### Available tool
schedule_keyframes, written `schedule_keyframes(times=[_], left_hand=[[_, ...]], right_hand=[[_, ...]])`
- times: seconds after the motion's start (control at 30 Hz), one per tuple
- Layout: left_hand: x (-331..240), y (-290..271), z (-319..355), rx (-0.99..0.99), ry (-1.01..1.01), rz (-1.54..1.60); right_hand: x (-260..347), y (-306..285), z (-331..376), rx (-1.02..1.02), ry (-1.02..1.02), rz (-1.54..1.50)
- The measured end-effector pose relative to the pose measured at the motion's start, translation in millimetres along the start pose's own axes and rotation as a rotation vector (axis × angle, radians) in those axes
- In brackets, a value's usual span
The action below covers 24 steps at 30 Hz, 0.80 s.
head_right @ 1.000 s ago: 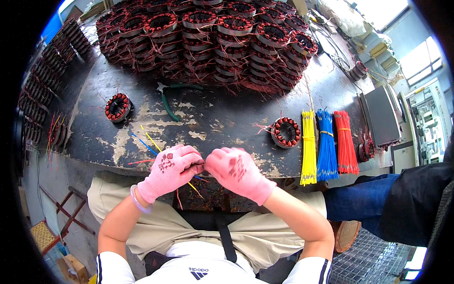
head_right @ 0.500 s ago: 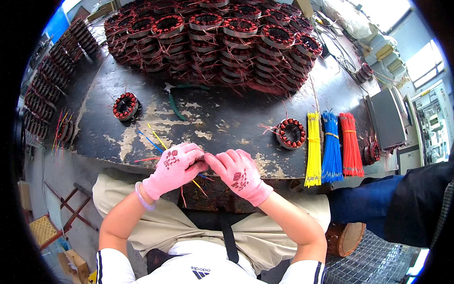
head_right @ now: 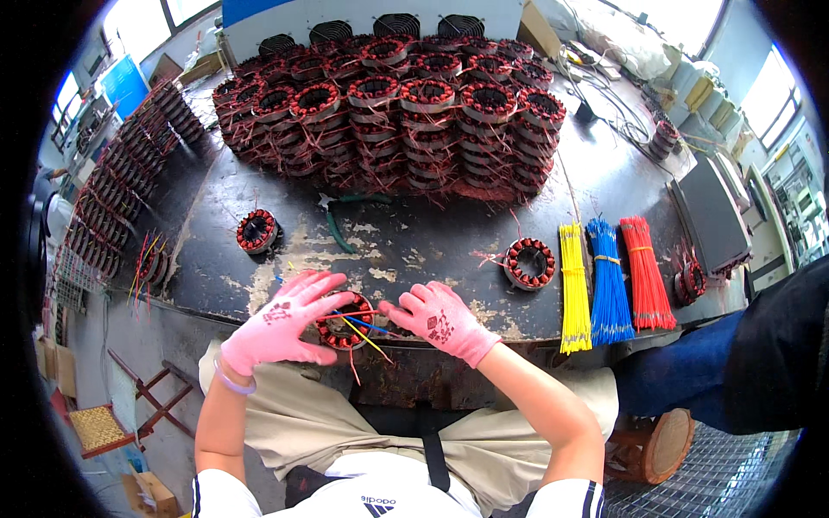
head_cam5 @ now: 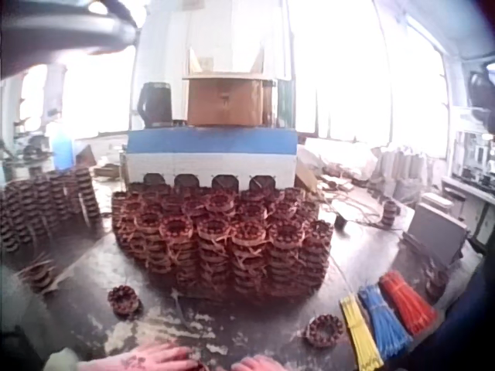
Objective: The person ties colored wires onto copper-wound stator cores using zip ties and trims the excess using pliers before placing the finished components into a stack.
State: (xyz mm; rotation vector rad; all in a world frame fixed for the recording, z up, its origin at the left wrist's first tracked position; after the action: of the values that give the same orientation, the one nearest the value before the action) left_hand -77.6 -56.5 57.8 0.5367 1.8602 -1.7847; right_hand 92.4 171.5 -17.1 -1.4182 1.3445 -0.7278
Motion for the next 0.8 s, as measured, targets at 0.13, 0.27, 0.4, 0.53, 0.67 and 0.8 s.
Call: schedule_keyframes(times=[0.13,0.27,0.4,0.53,0.67,0.8], left_hand=[[14.4,26.3,-2.3,-0.061,0.063,-0.074],[21.0,32.7,5.7,-0.166,0.037,-0.138],[29.2,30.9,26.6,-0.256,-0.096,-0.148],[37.0,23.8,37.7,-0.305,-0.146,-0.139],[46.5,18.8,53.2,-0.344,-0.179,-0.129],[49.9,20.5,52.4,-0.352,-0.164,-0.113]], right_hand=[[-2.8,-1.5,-1.8,-0.033,0.053,-0.138],[-15.8,-11.4,-44.3,-0.115,0.471,-0.319],[-17.8,35.6,-124.8,0.033,0.416,-0.072],[-31.2,60.7,-177.6,0.265,0.447,0.095],[-29.8,59.6,-212.0,0.546,0.521,0.181],[-29.1,54.0,-215.8,0.598,0.573,0.148]])
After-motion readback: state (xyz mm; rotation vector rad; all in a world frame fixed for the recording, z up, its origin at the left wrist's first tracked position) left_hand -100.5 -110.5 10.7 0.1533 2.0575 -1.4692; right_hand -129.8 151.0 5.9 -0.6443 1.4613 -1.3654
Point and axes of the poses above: each hand's wrist, its own z-axis away from the middle knuckle, its own y-axis out of the palm, x = y × z, the point moved 1 cm from there along -z, towards the middle knuckle, and after that the axes turned 12 degrees about z, right-handed, at the moved point
